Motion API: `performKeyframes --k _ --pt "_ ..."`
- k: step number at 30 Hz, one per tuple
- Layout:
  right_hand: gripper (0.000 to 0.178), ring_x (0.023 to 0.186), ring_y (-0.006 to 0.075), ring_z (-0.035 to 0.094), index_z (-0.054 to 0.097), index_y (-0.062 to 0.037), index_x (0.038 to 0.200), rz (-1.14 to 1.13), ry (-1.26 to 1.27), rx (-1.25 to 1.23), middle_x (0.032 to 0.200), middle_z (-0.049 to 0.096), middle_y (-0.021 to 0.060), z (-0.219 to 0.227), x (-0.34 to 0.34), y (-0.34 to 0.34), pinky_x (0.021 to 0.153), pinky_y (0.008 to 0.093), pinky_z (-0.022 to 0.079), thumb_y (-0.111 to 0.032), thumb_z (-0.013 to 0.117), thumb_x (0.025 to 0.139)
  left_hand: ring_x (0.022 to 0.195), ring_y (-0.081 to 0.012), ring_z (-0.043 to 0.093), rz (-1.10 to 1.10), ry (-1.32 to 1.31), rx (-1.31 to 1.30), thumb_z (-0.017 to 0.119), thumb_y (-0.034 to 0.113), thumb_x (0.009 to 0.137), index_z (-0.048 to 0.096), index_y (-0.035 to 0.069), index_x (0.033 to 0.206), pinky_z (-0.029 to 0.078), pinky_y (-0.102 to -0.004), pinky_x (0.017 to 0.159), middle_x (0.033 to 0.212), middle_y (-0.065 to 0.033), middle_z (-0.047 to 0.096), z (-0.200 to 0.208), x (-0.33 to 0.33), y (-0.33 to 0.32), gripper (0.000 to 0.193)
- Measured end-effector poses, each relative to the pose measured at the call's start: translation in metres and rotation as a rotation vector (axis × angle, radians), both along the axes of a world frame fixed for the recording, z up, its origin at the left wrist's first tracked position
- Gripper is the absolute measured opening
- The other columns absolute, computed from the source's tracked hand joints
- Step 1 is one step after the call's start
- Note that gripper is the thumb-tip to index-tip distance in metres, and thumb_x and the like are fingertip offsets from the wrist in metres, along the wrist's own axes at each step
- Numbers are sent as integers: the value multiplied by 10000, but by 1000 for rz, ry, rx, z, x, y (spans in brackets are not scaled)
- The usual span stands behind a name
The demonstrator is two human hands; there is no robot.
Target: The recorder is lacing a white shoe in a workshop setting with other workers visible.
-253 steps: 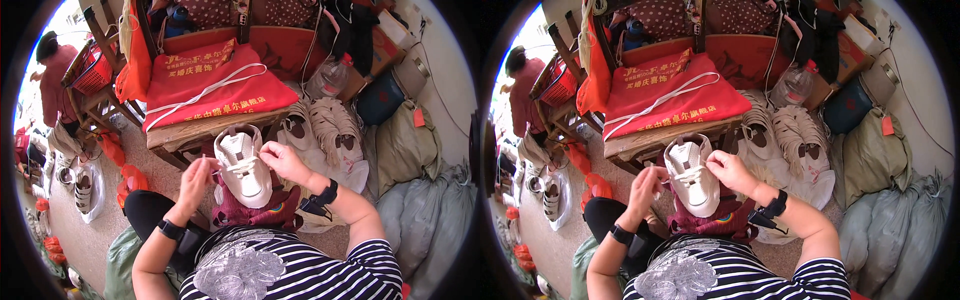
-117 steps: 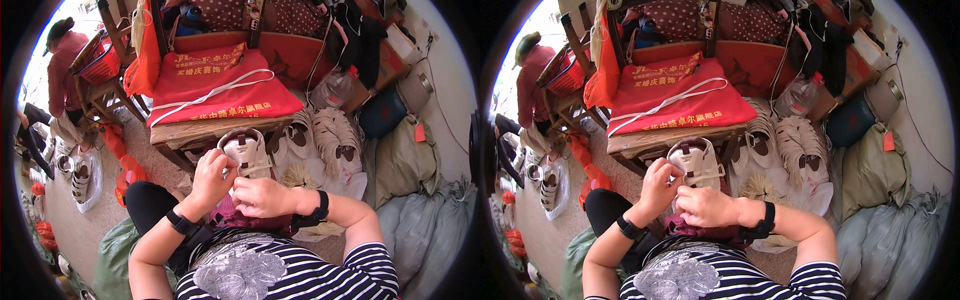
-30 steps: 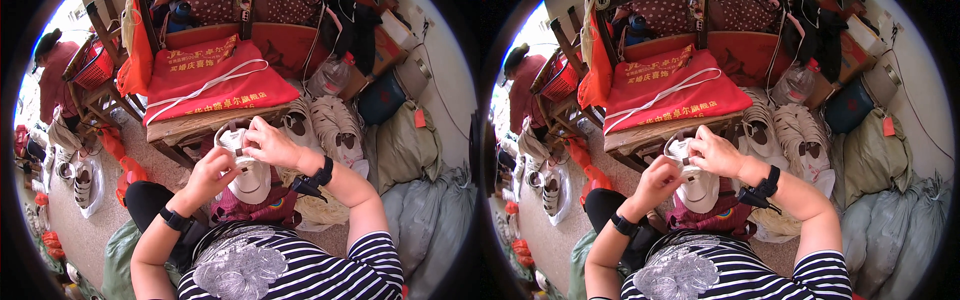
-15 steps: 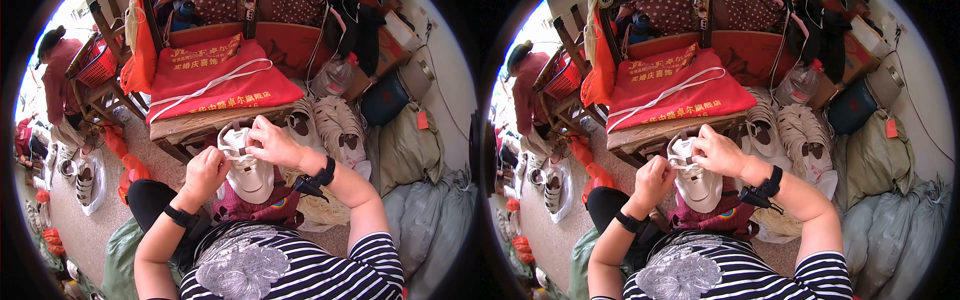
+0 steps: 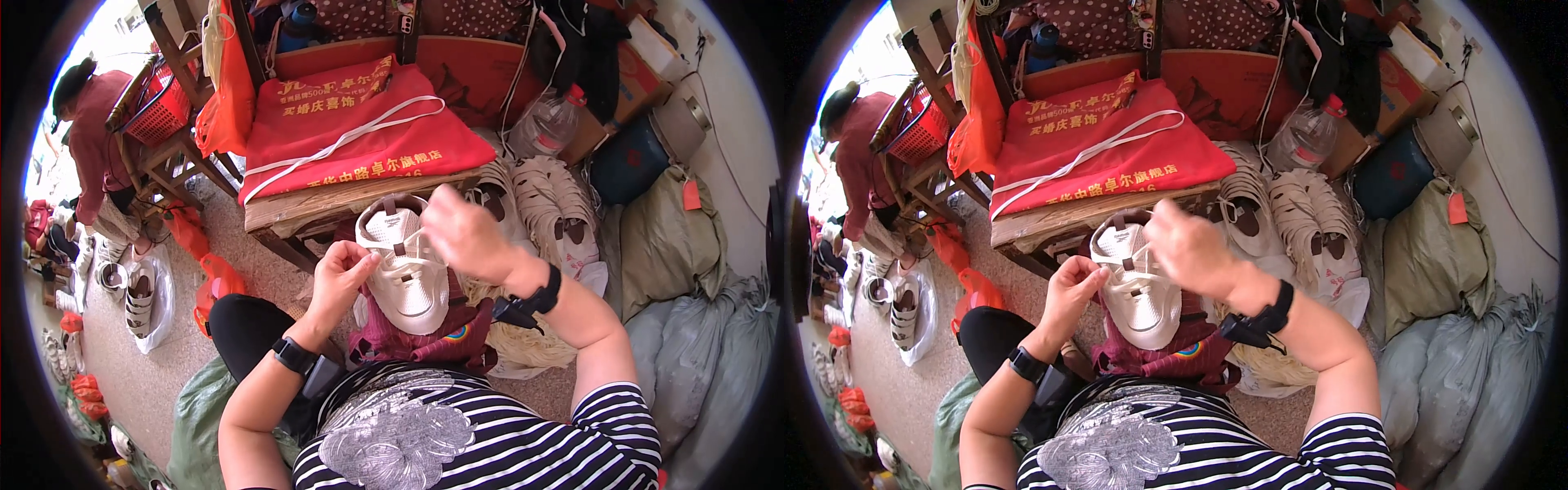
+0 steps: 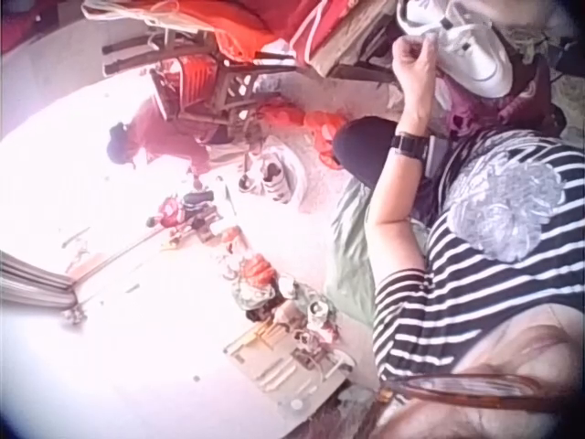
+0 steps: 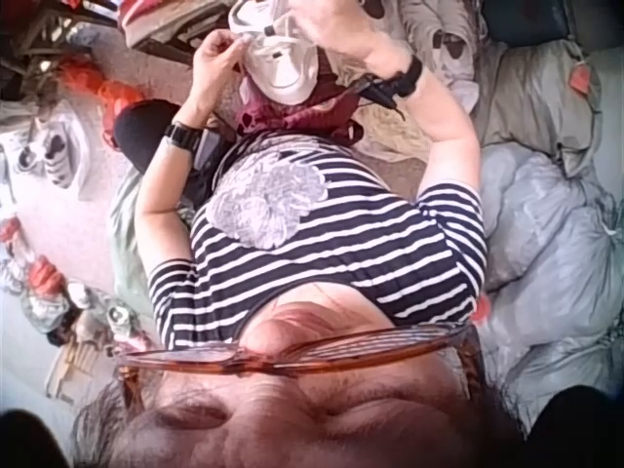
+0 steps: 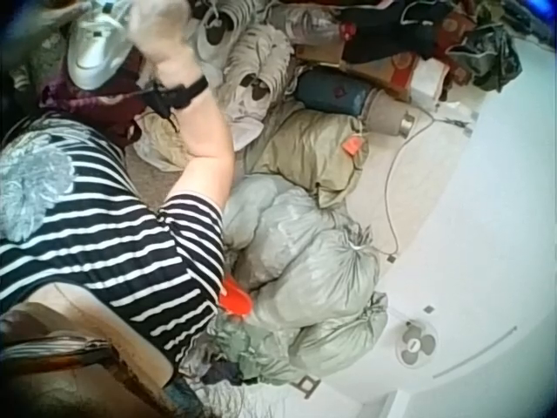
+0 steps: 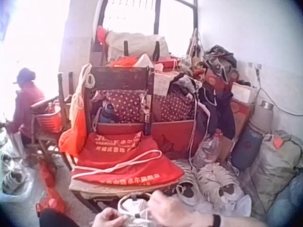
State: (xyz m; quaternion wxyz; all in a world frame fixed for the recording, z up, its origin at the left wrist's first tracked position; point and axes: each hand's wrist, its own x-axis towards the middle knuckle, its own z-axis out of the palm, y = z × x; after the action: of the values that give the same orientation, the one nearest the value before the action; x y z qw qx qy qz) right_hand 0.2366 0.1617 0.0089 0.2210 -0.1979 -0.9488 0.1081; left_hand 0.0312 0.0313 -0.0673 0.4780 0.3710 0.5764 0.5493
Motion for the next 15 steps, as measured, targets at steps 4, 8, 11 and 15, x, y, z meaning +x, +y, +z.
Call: performKeyframes --k 4,8,11,15 --pt "116 752 292 598 568 -66 874 -148 52 -199 905 520 114 15 23 24 654 408 492 -123 652 818 675 -22 497 159 -32 117 697 92 906 581 27 963 422 -155 604 784 47 537 -4 -1 -1 145" --pt "116 747 247 578 606 -61 880 -122 43 -350 889 524 97 4 23 14 668 360 480 -141 676 836 704 -55 461 189 324 277 709 51 866 629 46 1019 415 -194 611 873 7 492 10 -3 3 172" --pt "141 770 201 561 641 -55 876 -14 -27 -453 873 515 76 -3 24 5 682 327 467 -165 714 827 784 -152 459 90 685 323 752 66 786 686 93 1029 428 -268 619 931 -65 426 34 1 10 253" --pt "221 789 183 554 662 -65 855 97 -222 -682 863 505 65 -16 25 0 696 327 462 -247 770 791 802 -204 465 -6 809 287 738 55 771 680 79 917 431 -306 679 945 -80 442 44 4 11 159"
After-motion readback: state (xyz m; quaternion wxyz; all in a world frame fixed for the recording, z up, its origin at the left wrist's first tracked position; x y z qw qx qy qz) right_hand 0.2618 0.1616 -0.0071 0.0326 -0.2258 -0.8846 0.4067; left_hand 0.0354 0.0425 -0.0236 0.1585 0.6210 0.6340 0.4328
